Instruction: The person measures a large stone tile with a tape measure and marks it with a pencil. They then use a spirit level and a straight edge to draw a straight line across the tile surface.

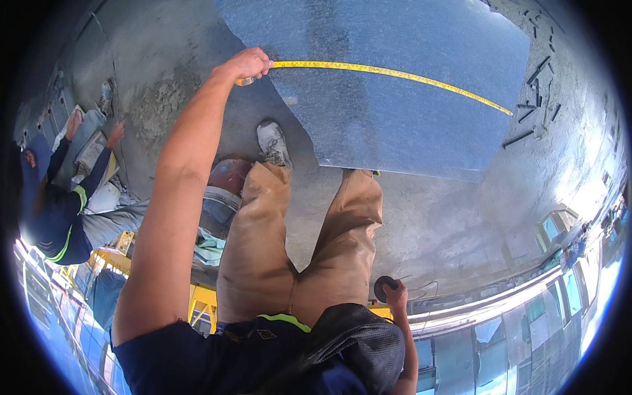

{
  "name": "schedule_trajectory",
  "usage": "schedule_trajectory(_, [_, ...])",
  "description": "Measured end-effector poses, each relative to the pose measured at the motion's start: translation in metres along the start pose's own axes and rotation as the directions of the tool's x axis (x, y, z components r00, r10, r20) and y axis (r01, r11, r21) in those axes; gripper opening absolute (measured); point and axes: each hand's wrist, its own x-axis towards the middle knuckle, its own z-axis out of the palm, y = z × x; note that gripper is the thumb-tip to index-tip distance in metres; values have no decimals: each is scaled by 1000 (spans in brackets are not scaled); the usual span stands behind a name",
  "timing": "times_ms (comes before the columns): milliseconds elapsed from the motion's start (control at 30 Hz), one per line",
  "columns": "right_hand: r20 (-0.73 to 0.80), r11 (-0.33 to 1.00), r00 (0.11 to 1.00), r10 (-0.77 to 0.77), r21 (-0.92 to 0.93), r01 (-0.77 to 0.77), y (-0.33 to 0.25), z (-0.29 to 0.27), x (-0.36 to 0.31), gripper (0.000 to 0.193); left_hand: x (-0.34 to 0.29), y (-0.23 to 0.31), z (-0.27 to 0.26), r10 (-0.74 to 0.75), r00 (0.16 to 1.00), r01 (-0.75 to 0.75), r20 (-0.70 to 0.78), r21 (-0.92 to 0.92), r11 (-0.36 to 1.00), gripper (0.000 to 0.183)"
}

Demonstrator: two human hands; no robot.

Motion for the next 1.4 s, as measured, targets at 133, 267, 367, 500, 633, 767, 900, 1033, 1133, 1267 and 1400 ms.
schedule_trajectory(133, [0, 1000, 1000, -7, -5, 7, 3, -2, -1, 31, -4, -20, 6, -57, 998, 55, 36, 43, 998, 34])
schedule_trajectory(267, [-13, 1000, 1000, -22, 1, 22, 8, 2, 3, 31, -8, -33, 20, -75, 996, 77, -53, 33, 996, 35])
schedule_trajectory(367, [-16, 999, 1000, -8, -49, 7, 14, 5, 7, 31, -8, -36, 22, -60, 997, 62, -58, 30, 998, 35])
schedule_trajectory(500, [-5, 998, 999, -37, -56, 36, 21, 4, 10, 31, -9, -35, 21, -43, 999, 45, -28, 67, 997, 33])
schedule_trajectory(633, [-14, 998, 999, -49, -48, 48, 20, 3, 8, 31, -9, -36, 22, -29, 997, 33, -69, 61, 998, 32])
schedule_trajectory(767, [-12, 998, 1000, -13, -60, 12, 12, 3, 5, 32, -11, -39, 20, -3, 999, 2, -45, -19, 1000, 33])
schedule_trajectory(900, [12, 996, 999, -45, -80, 46, 9, 4, 5, 34, -14, -38, 5, 85, 991, -95, -103, -96, 991, 34])
schedule_trajectory(1033, [25, 996, 998, -58, -69, 60, 12, 4, 9, 34, -9, -29, -16, 58, 996, -61, -71, -44, 997, 35])
schedule_trajectory(1133, [18, 995, 998, -52, -86, 54, 13, 2, 10, 34, -6, -23, -24, 61, 992, -65, -107, -38, 997, 35])
schedule_trajectory(1267, [2, 996, 1000, -9, -84, 10, 6, -2, 5, 33, -3, -19, -33, 49, 995, -49, -84, 4, 999, 35])
schedule_trajectory(1400, [8, 999, 1000, -5, -34, 5, -4, -7, -2, 32, 2, -19, -37, 12, 995, -7, -101, 48, 999, 36])
